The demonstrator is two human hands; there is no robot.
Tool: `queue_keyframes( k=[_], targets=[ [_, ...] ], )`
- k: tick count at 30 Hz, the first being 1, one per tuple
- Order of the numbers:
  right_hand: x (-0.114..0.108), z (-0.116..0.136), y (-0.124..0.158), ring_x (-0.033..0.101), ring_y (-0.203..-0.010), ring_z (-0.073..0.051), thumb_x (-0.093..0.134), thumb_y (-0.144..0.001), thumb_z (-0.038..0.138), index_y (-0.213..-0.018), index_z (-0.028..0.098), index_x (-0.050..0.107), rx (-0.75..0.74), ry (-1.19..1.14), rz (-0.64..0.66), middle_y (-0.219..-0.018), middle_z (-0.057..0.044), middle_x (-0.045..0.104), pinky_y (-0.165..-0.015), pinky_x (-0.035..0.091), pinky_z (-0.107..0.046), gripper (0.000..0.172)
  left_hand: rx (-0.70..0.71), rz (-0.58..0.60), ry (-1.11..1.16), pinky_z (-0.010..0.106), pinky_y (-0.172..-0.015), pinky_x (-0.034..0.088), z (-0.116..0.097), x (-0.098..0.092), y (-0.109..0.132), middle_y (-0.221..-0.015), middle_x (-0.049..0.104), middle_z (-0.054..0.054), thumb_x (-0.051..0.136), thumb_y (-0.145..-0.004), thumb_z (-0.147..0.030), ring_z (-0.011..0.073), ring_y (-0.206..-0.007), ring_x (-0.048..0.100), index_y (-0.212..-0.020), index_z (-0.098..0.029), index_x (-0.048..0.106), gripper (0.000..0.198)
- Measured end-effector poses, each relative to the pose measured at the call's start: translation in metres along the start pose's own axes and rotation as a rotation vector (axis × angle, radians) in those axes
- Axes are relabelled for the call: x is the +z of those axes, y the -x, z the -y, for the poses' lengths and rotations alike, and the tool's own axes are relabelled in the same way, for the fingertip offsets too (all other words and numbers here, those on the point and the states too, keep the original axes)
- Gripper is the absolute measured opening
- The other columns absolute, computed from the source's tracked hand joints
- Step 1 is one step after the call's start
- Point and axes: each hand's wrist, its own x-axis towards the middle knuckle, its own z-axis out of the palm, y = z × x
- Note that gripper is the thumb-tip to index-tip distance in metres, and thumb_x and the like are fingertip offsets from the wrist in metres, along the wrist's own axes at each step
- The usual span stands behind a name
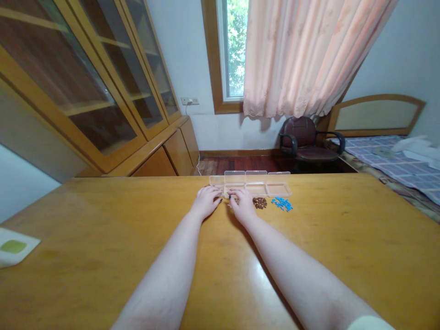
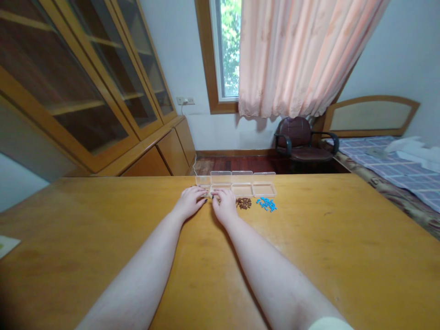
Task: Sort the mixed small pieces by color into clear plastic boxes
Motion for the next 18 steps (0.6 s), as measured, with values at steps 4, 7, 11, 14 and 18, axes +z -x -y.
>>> queue_keyframes(
  k=[4,7,11,14,18],
  targets=[
    [-0.004,-0.002,-0.004,0.057,-0.098,-0.021,0.051,-0.081,0.017,-0.088,0.02,0.068,-0.003,-0.038,-0.056,-0.099,-0.007,0.066,-0.092,0.041,-0.038,0.019,-0.051,0.093,-0.074,0.041,-0.113,0.024,-0.014,0.007,0.004,-0.145,0.041,0.007,0.048,-0.088,-0.035,0.0229,-0.134,0.035,-0.138,-0.019,0.041,0.053],
    [-0.004,-0.003,-0.005,0.057,-0.098,-0.021,0.051,-0.08,0.016,-0.088,0.02,0.067,0.01,-0.049,-0.06,-0.097,-0.006,0.067,-0.091,0.04,-0.038,0.018,-0.159,0.183,-0.147,0.047,-0.114,0.019,-0.022,0.013,0.008,-0.151,0.028,0.012,0.042,-0.09,-0.044,0.0252,-0.139,0.025,-0.144,-0.014,0.029,0.064],
    [-0.004,-0.003,-0.005,0.057,-0.098,-0.021,0.051,-0.08,0.016,-0.088,0.021,0.067,0.023,-0.049,-0.062,-0.099,-0.006,0.067,-0.092,0.04,-0.038,0.019,-0.269,0.22,-0.203,0.053,-0.113,0.017,-0.023,0.018,0.009,-0.153,0.022,0.011,0.034,-0.091,-0.051,0.0267,-0.141,0.02,-0.147,-0.017,0.022,0.067],
    [-0.003,-0.002,-0.005,0.057,-0.098,-0.021,0.051,-0.079,0.015,-0.088,0.021,0.067,0.022,-0.057,-0.067,-0.099,-0.006,0.067,-0.092,0.04,-0.038,0.019,-0.358,0.225,-0.241,0.053,-0.112,0.018,-0.02,0.016,0.008,-0.153,0.023,0.012,0.032,-0.09,-0.053,0.028,-0.141,0.019,-0.147,-0.015,0.023,0.069],
    [-0.006,-0.003,-0.006,0.057,-0.097,-0.021,0.05,-0.079,0.015,-0.088,0.02,0.067,0.038,-0.071,-0.106,-0.097,-0.006,0.067,-0.092,0.04,-0.038,0.02,-0.427,0.242,-0.248,0.054,-0.112,0.019,-0.021,0.01,0.008,-0.152,0.024,0.014,0.034,-0.088,-0.053,0.0294,-0.14,0.021,-0.146,-0.011,0.024,0.072]
  ],
)
